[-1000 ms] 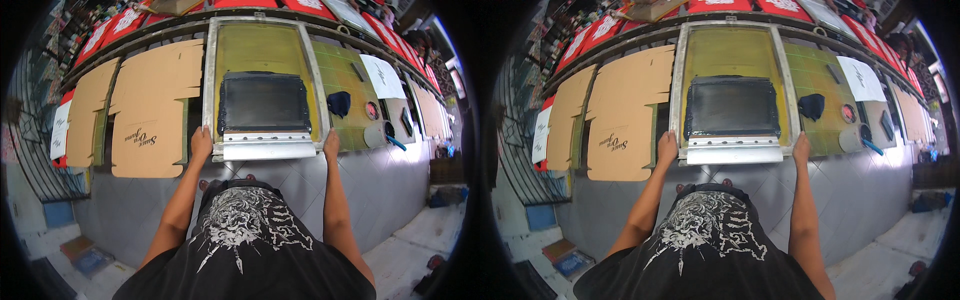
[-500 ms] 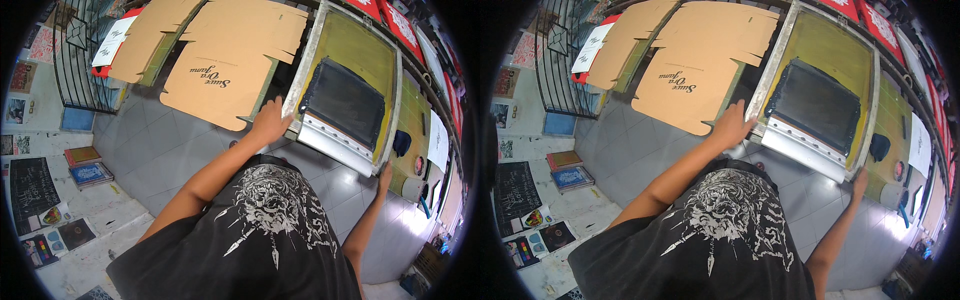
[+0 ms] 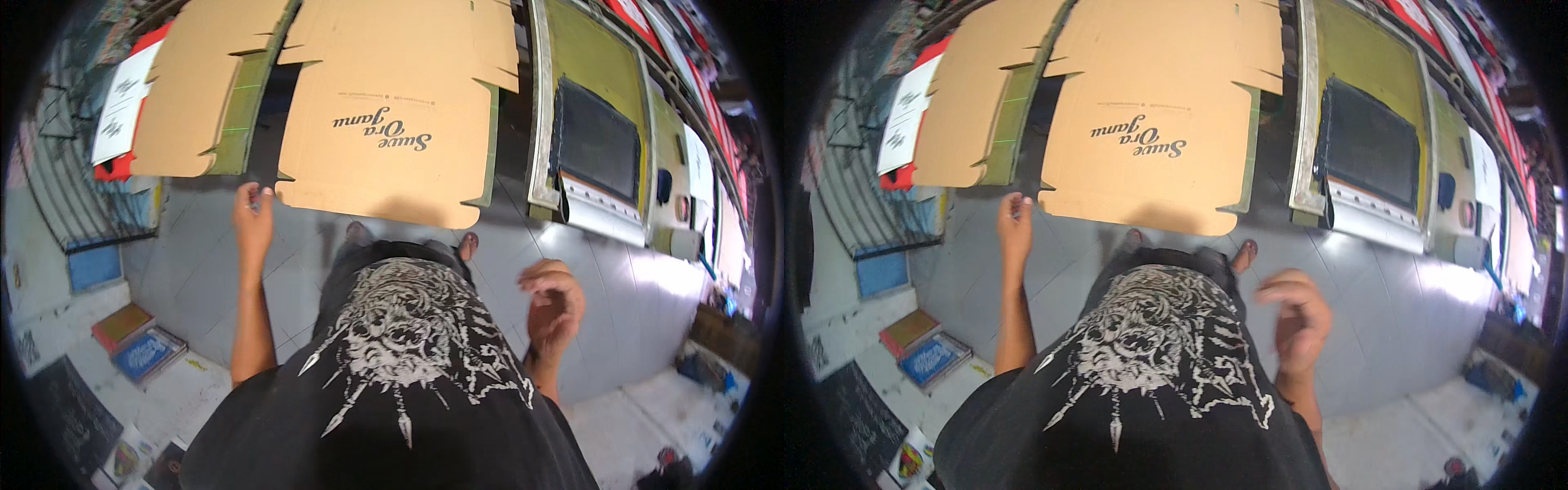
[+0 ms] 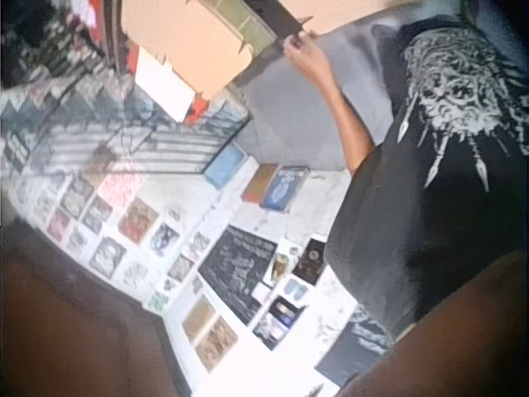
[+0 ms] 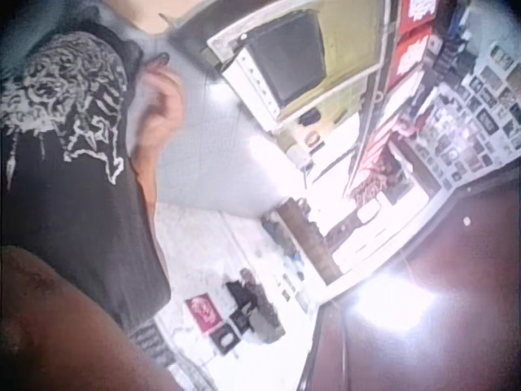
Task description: The person picks up a cardboard sheet, aligns it, and then uses a squeegee to apply ink through a screen onto the cardboard before lifting the printed cardboard to show the design.
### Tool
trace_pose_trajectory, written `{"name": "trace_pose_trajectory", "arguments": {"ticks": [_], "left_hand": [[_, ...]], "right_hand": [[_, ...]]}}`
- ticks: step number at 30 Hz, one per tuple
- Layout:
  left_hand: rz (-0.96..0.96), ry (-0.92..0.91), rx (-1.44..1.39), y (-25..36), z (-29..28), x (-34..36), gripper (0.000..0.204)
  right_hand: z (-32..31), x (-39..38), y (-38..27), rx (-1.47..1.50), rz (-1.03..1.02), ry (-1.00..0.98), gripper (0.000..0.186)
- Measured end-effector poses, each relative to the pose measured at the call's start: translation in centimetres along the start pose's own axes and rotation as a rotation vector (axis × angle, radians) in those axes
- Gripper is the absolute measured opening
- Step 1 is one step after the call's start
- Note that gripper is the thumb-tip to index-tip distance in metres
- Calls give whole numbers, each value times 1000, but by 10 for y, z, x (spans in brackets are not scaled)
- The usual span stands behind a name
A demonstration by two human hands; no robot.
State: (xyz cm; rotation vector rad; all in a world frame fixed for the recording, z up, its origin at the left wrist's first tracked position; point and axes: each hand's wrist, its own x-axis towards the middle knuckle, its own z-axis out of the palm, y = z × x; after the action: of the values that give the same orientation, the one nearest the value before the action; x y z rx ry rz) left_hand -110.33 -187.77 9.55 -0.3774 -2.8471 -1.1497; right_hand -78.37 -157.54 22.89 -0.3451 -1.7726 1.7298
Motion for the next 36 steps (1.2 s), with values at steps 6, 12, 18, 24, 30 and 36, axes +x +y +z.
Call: {"name": "trace_pose_trajectory", "arguments": {"ticks": [6,12,18,24,30,36], "left_hand": [[-63,-274,-165,-43,13,52,39],[-173,-502,-340,-41,33,63,38],[-160,-549,-301,-35,35,69,34],[-145,-525,-273,-34,35,70,33],[-29,-488,-232,-40,36,75,27],[-124,-562,-416,-15,19,74,27]], "right_hand": [[162,39,-98,772,-235,-354,66],[223,44,-110,827,-235,-335,57],[249,48,-111,851,-249,-293,49],[247,48,-102,879,-240,-231,43],[183,1,35,431,572,568,31],[153,-26,151,752,843,604,39]]}}
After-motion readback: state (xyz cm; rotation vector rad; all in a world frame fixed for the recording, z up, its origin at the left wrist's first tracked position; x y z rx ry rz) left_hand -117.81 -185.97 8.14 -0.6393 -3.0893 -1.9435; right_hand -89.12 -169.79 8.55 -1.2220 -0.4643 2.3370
